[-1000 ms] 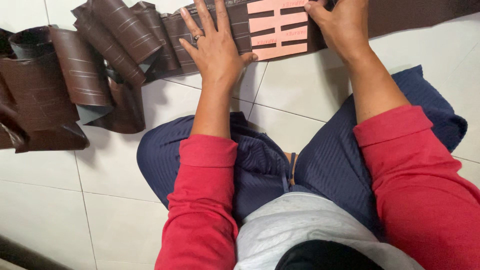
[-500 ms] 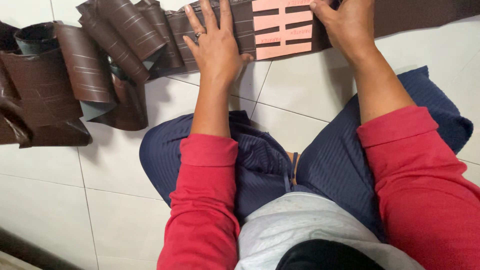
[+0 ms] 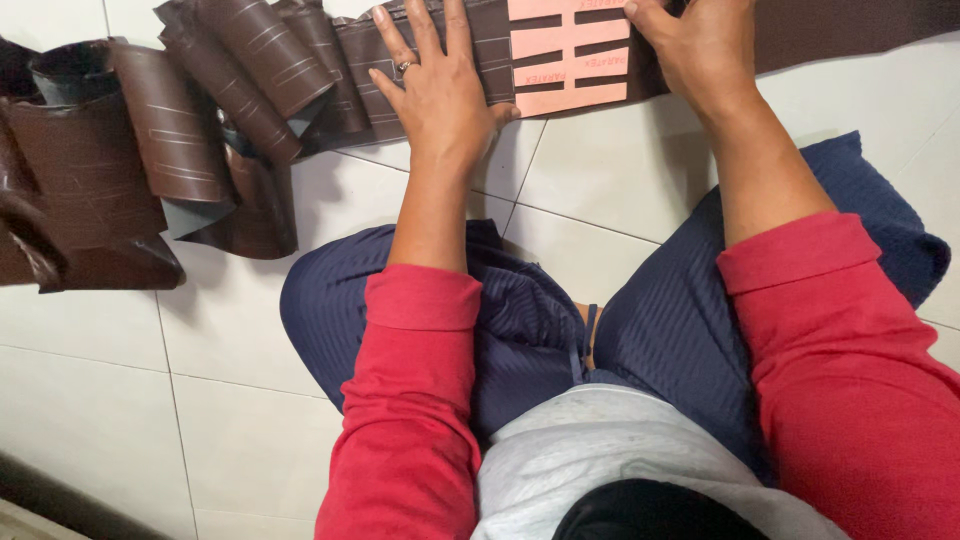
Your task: The person sits on a tiled floor and uses a small pink template and a pencil to mark rectangular outlines on a long strip of brown flexible material. The person repeatedly positions the template, traces the outlines, and shifts the template along the strip.
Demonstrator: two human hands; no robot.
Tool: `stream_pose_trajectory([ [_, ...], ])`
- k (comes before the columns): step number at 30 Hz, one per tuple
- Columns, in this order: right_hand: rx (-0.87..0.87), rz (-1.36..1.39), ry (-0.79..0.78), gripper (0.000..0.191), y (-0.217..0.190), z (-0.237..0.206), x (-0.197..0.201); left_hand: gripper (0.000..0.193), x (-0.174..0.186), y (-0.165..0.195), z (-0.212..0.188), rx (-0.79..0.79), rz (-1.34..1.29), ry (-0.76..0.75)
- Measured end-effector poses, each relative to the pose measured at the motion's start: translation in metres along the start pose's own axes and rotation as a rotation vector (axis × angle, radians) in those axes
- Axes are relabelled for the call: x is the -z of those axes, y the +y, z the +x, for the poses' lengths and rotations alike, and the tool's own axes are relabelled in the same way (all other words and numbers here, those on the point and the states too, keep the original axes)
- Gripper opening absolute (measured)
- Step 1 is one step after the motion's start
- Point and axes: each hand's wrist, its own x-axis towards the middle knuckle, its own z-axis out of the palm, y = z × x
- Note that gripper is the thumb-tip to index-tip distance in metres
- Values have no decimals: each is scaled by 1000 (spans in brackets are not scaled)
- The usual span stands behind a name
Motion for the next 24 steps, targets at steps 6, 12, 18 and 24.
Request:
stream_pose_trajectory([
  [6,-180,17,-36,10,3,0,-2,144,-1,1,1,9,-17,-5],
  [12,-236,120,-29,10,-3,7,-1,147,0,0,3,9,-11,-7],
  [18,-273,141,-30,10,-7,8,2,150,-2,0,3,2,-24,3],
  [24,-251,144,-23,10,1,6,-2,150,-3,-2,3,5,-12,-19],
])
